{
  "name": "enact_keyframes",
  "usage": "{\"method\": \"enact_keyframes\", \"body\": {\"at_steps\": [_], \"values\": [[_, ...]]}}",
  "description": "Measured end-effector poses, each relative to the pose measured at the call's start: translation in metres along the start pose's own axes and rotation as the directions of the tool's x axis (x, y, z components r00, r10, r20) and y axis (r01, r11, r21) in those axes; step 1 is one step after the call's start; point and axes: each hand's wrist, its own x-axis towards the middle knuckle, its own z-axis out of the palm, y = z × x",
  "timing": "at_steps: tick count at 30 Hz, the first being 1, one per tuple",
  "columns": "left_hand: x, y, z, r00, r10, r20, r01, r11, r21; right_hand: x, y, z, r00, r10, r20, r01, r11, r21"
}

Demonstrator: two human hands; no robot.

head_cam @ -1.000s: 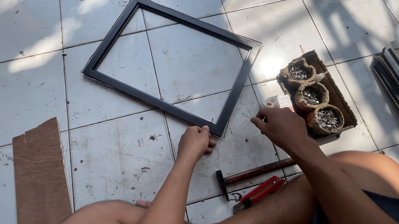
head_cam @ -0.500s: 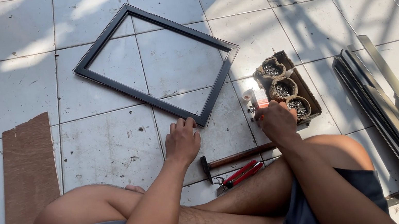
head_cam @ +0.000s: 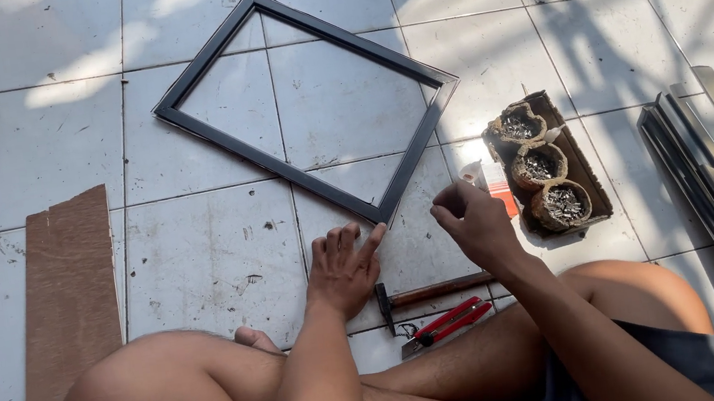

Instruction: Assembling a metal frame by aligning corner joints and tapping them into place with a hammer.

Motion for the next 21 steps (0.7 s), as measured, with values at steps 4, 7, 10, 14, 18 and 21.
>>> {"method": "enact_keyframes", "body": {"at_steps": [4, 7, 10, 14, 18, 21], "values": [[0.0, 0.002, 0.0, 0.999, -0.022, 0.041, 0.022, 1.0, 0.002, 0.016, -0.034, -0.002, 0.98, 0.005, 0.197, -0.03, 0.992, 0.125], [0.005, -0.001, -0.002, 0.997, -0.029, 0.076, 0.033, 0.999, -0.041, 0.032, -0.036, 0.002, 0.963, -0.056, 0.263, 0.023, 0.991, 0.128], [0.005, -0.002, -0.003, 0.998, -0.033, 0.046, 0.036, 0.998, -0.058, 0.038, -0.029, 0.014, 0.968, -0.028, 0.251, -0.032, 0.972, 0.232], [0.006, -0.001, -0.002, 0.998, -0.041, 0.041, 0.045, 0.995, -0.084, 0.044, -0.018, 0.031, 0.977, -0.12, 0.174, 0.077, 0.97, 0.232], [0.006, -0.002, 0.001, 0.998, -0.048, 0.037, 0.051, 0.995, -0.09, 0.046, -0.018, 0.04, 0.956, -0.28, 0.087, 0.27, 0.957, 0.11], [0.008, -0.002, 0.001, 0.999, -0.052, 0.014, 0.053, 0.995, -0.088, 0.052, -0.004, 0.051, 0.92, -0.391, 0.019, 0.391, 0.921, 0.003]]}}
